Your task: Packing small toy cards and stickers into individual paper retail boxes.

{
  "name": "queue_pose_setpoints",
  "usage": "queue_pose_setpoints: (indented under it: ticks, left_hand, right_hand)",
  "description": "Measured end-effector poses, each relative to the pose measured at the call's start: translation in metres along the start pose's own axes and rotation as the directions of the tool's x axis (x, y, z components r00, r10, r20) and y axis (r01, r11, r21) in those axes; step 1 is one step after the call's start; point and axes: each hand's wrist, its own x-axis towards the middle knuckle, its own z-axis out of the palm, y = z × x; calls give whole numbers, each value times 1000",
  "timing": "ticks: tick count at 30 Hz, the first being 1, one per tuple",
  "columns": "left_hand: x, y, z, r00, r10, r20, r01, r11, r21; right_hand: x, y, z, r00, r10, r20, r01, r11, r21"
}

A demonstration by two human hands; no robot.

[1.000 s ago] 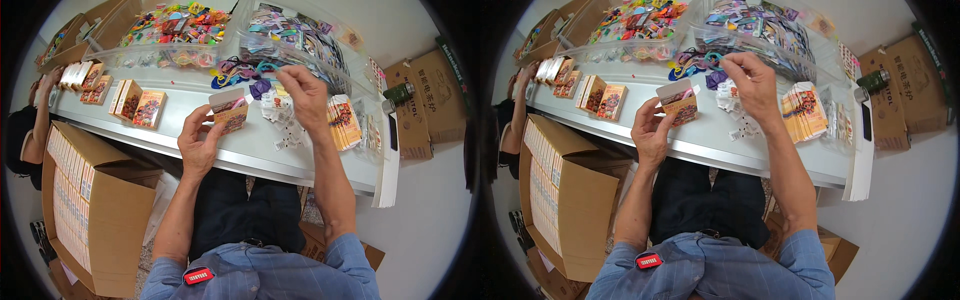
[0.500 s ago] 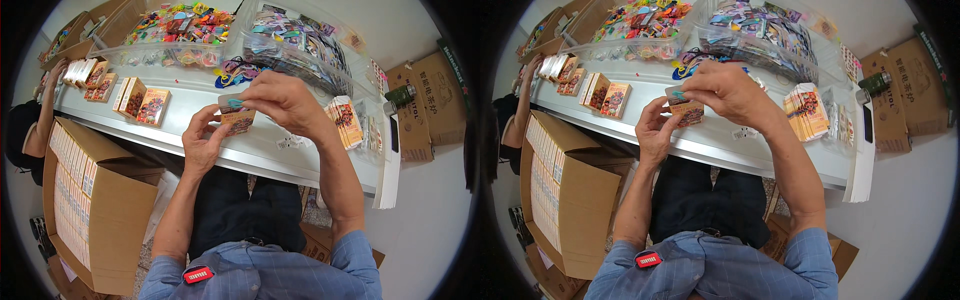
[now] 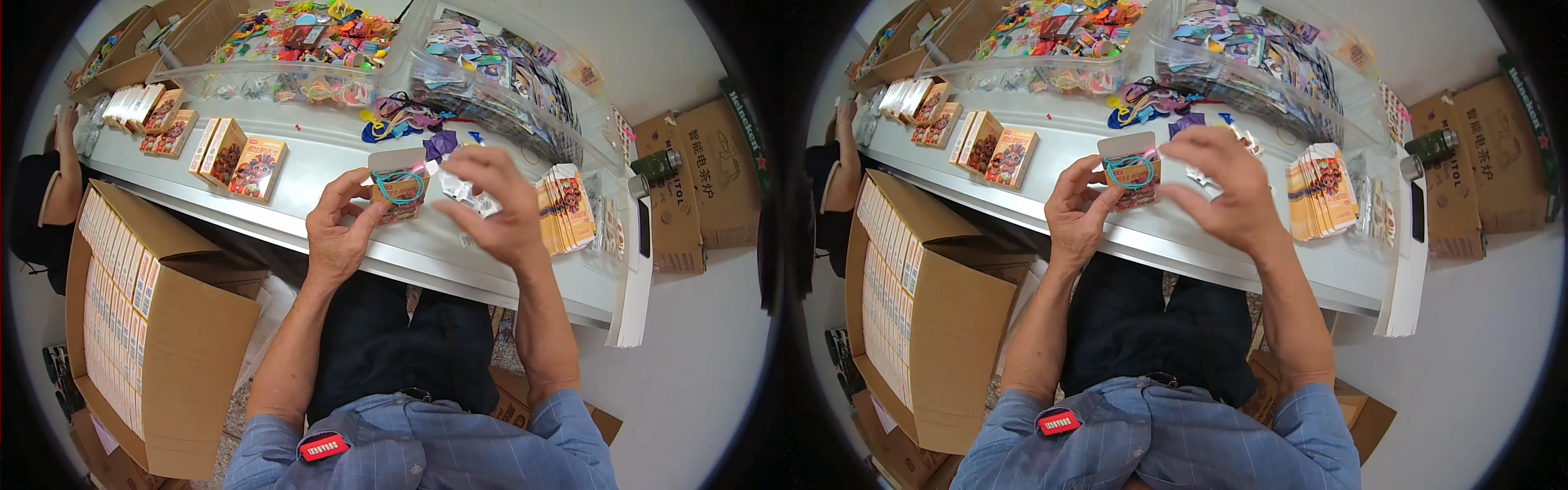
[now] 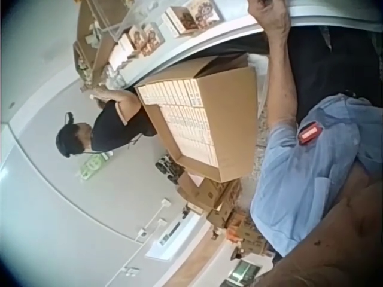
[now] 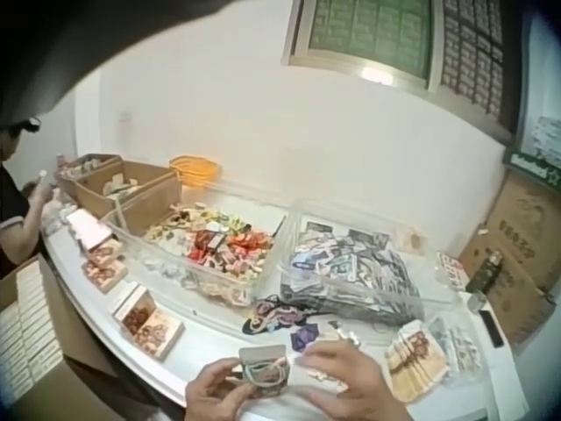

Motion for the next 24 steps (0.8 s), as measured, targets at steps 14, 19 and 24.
queue_pose_setpoints:
  ticks: [14,19,24]
  left_hand:
    - [-1,7,2,998,-34,44,34,999,-3]
    - [-1,5,1,999,-11,48,10,1000,20]
    - [-1,9,3,998,-22,53,22,1000,12]
  right_hand:
    - [15,15,23,993,-93,70,104,981,-163]
    - [21,4,17,989,-57,137,86,973,-212]
    - [19,-5,5,964,-85,251,139,969,-204]
